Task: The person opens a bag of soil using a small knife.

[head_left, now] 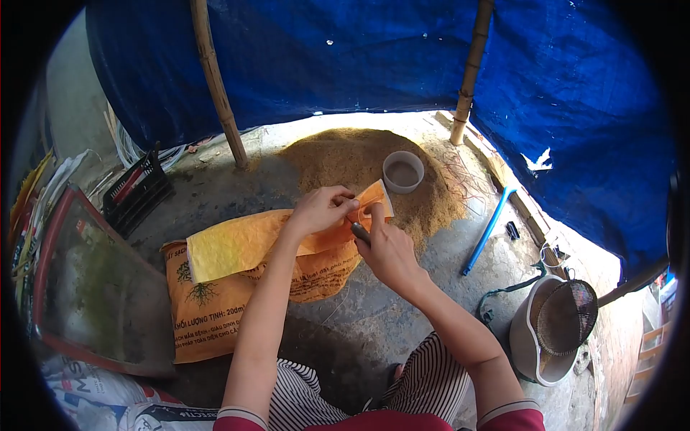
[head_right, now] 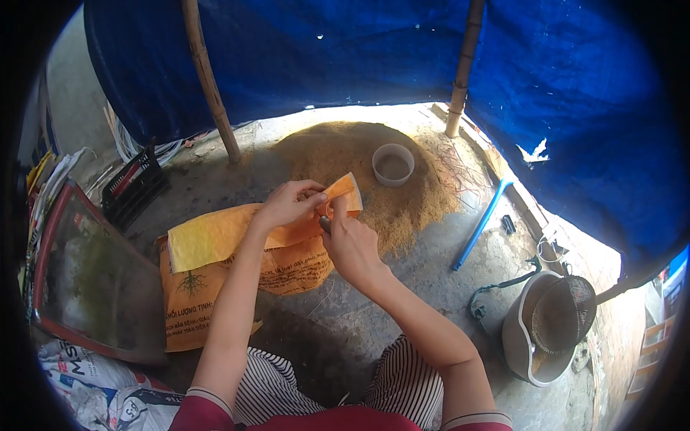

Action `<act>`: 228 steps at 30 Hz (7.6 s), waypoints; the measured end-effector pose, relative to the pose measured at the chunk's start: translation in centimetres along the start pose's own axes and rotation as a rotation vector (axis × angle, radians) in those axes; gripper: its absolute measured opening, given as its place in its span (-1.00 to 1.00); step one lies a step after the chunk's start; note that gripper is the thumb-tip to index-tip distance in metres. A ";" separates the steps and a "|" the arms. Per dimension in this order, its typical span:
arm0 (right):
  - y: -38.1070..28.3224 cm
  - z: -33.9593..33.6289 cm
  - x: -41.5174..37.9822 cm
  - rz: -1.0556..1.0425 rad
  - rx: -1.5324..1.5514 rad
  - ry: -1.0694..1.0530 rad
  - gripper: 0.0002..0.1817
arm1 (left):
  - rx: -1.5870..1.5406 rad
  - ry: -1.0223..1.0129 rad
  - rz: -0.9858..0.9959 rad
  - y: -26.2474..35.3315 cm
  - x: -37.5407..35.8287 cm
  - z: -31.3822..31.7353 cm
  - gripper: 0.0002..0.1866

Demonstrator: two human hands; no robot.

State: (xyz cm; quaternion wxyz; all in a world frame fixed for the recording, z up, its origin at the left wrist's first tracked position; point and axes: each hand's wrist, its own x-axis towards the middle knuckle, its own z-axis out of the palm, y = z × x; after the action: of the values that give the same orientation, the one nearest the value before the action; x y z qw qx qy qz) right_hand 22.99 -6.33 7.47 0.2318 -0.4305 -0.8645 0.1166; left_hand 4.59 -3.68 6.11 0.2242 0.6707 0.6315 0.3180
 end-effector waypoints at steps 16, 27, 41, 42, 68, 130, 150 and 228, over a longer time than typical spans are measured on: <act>0.3 3.1 1.0 0.219 0.949 -0.305 -0.44 | 0.059 -0.019 -0.113 -0.6 -1.7 -2.9 -0.53; 1.2 5.8 -0.4 0.100 0.801 0.037 -0.48 | -0.164 -0.318 0.073 -1.5 0.4 -1.1 -0.53; 0.4 3.0 -0.8 -0.004 0.569 -0.123 -0.49 | -0.359 -0.354 0.077 -3.4 -0.5 -1.3 -0.56; 0.5 3.0 -0.8 -0.005 0.559 -0.118 -0.49 | -0.360 -0.356 0.080 -3.4 -0.3 -1.3 -0.56; 1.7 4.5 -0.8 -0.145 0.295 0.091 -0.19 | -0.235 -0.044 0.007 -1.9 -2.7 -5.1 -0.81; 2.1 4.3 -0.8 -0.144 0.653 -0.177 -0.26 | -0.167 0.030 -0.131 -1.6 -1.7 -5.0 -0.81; 2.1 5.1 -0.8 -0.070 0.739 -0.233 -0.26 | 0.013 -0.154 0.058 -0.3 -3.2 -6.3 -0.79; -0.8 1.9 2.3 0.116 0.867 -0.277 -0.42 | 0.074 0.386 0.216 -0.6 -1.3 -1.2 -0.77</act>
State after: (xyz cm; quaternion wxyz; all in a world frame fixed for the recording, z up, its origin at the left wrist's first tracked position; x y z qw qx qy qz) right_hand 20.26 -4.94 6.85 0.2659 -0.3220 -0.7332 0.5368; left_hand 3.30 -5.07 6.37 0.0391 0.6690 0.5984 0.4392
